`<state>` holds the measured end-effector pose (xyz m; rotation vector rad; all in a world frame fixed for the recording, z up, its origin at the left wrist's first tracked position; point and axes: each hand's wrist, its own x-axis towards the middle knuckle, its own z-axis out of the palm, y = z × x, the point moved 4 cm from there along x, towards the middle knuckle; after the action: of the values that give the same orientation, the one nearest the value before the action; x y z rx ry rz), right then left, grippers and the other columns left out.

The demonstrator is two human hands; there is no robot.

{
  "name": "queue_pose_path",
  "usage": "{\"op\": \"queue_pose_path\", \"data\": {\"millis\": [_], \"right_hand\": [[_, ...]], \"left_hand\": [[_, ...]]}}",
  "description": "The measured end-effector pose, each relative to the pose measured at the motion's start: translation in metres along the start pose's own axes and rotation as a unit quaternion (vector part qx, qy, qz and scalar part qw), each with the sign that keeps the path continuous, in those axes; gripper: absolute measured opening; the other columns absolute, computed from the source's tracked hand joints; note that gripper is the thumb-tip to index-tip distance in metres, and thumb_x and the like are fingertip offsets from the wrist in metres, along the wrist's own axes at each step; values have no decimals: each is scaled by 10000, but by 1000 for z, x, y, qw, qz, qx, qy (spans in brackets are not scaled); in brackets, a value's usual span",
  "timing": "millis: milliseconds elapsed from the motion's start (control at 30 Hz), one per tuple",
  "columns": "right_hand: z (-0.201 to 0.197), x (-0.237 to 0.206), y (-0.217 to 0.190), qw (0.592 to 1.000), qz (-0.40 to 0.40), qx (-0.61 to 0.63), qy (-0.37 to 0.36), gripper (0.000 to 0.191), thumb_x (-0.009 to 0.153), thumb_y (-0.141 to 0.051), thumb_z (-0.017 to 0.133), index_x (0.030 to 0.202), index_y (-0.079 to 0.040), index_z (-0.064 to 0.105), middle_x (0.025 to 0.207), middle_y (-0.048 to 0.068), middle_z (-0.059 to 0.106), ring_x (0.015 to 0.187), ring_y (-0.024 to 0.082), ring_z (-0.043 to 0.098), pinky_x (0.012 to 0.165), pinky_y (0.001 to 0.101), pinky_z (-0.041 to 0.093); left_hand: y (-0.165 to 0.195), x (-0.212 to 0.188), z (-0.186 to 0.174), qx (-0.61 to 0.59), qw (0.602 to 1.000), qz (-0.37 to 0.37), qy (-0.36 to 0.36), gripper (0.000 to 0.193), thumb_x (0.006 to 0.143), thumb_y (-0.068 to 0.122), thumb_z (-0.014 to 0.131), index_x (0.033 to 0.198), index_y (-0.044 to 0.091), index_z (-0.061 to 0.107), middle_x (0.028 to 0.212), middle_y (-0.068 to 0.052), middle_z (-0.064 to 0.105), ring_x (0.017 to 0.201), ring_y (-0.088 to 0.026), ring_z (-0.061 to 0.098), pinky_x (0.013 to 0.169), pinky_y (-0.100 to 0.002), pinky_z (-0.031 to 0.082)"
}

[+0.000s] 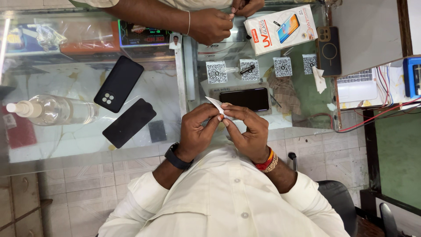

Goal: The person removes a black phone case, wipes the phone screen with a white cloth, and then handles a small paper packet containing stickers. The person also connects a charging cable to a phone and places it on a laptop.

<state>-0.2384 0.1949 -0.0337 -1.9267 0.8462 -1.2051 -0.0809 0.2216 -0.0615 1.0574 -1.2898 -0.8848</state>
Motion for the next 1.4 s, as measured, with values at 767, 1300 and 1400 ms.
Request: {"op": "queue_pose_path", "data": {"millis": [767, 1300, 1400], "right_hand": [[-10, 4, 8, 995, 75, 10, -68, 160, 927, 27, 734, 1084, 0, 753, 1126, 138, 775, 1028, 219, 773, 887, 301, 622], [-6, -7, 0, 989, 67, -130, 25, 127, 932, -32, 754, 1016, -12, 662, 898, 104, 747, 786, 192, 769, 694, 285, 609], [-6, -2, -9, 988, 18, -150, -11, 240, 896, -24, 747, 1125, 17, 687, 953, 134, 745, 847, 229, 765, 727, 303, 595]], "left_hand": [[17, -1, 1, 191, 974, 111, -48, 135, 860, -35, 700, 987, 12, 698, 1002, -112, 719, 936, -285, 701, 807, -378, 570], [22, 2, 11, 172, 981, 91, -1, 89, 769, -11, 672, 852, -4, 638, 854, -120, 659, 847, -307, 672, 743, -392, 549], [19, 2, 12, 167, 983, 72, -14, 70, 770, -25, 662, 831, -6, 631, 832, -124, 652, 815, -307, 661, 725, -401, 535]]}}
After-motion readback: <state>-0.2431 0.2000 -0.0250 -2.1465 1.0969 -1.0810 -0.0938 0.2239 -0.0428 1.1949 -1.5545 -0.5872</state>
